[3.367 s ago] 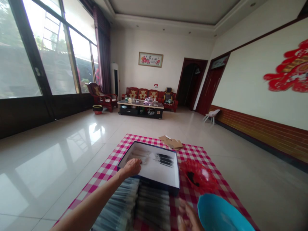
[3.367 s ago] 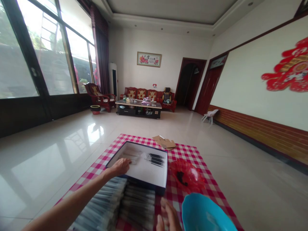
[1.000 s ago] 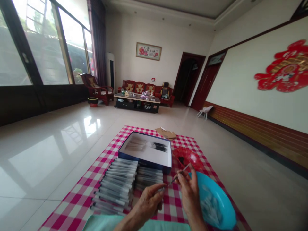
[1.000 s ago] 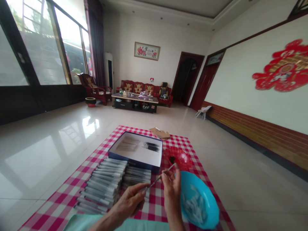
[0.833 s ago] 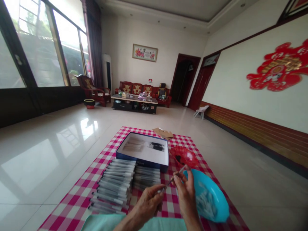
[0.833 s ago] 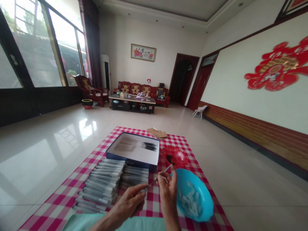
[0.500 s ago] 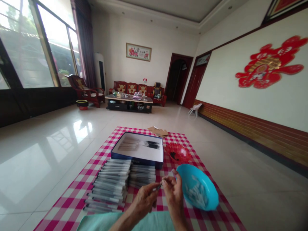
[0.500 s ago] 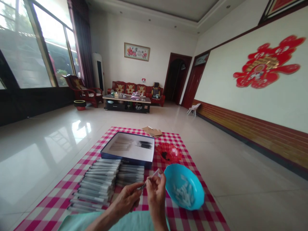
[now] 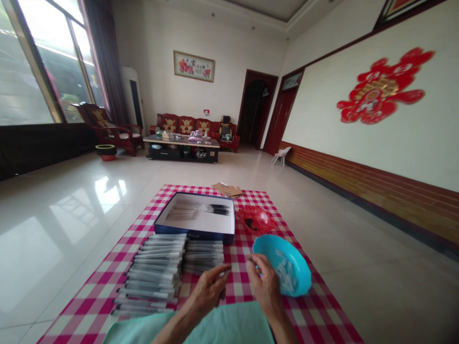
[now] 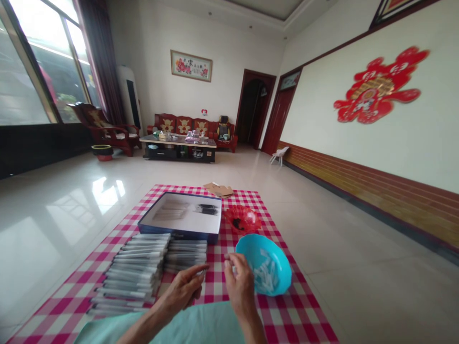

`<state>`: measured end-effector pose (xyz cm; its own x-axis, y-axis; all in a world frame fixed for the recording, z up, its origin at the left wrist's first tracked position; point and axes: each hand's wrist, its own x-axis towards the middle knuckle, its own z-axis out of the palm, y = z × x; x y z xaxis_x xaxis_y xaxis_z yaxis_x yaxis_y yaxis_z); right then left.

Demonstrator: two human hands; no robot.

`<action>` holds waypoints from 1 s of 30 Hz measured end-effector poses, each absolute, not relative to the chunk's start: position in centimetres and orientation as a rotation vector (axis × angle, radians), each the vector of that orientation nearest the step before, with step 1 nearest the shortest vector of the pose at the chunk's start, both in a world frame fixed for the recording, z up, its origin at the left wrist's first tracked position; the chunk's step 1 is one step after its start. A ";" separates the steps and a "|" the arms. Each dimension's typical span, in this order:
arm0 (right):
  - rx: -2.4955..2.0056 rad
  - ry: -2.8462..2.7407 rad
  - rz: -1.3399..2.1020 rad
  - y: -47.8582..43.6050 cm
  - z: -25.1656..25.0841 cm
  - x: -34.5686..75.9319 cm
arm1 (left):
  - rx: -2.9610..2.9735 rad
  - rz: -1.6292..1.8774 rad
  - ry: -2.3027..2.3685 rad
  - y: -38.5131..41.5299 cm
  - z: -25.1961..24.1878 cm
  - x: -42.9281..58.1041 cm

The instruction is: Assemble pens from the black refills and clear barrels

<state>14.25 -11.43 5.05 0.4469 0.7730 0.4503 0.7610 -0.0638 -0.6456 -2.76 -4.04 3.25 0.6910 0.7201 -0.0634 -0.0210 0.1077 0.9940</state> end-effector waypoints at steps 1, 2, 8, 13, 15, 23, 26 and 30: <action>-1.942 -1.363 -0.036 -11.7 5.2 16.1 | 1.363 0.606 0.646 -4.1 3.2 -2.8; -1.996 -1.376 -0.047 -12.0 5.2 17.9 | 1.357 0.608 0.648 -4.1 3.2 -2.8; -2.224 -1.391 -0.044 -13.7 4.3 24.5 | 1.316 0.609 0.642 -4.1 2.8 -2.7; -2.269 -1.390 -0.021 -14.0 2.9 24.5 | 1.304 0.598 0.643 -4.1 3.1 -2.7; -2.249 -1.377 -0.006 -14.0 2.8 24.5 | 1.306 0.592 0.645 -4.1 3.2 -2.8; -1.889 -1.284 0.236 -13.6 5.9 21.4 | 1.359 0.590 0.660 -4.3 3.3 -2.6; -1.612 -1.047 0.539 -13.2 7.5 18.0 | 1.406 0.596 0.640 -4.6 3.6 -2.3; -1.335 -0.759 0.779 -11.9 7.1 13.7 | 1.446 0.620 0.582 -5.0 4.0 -2.2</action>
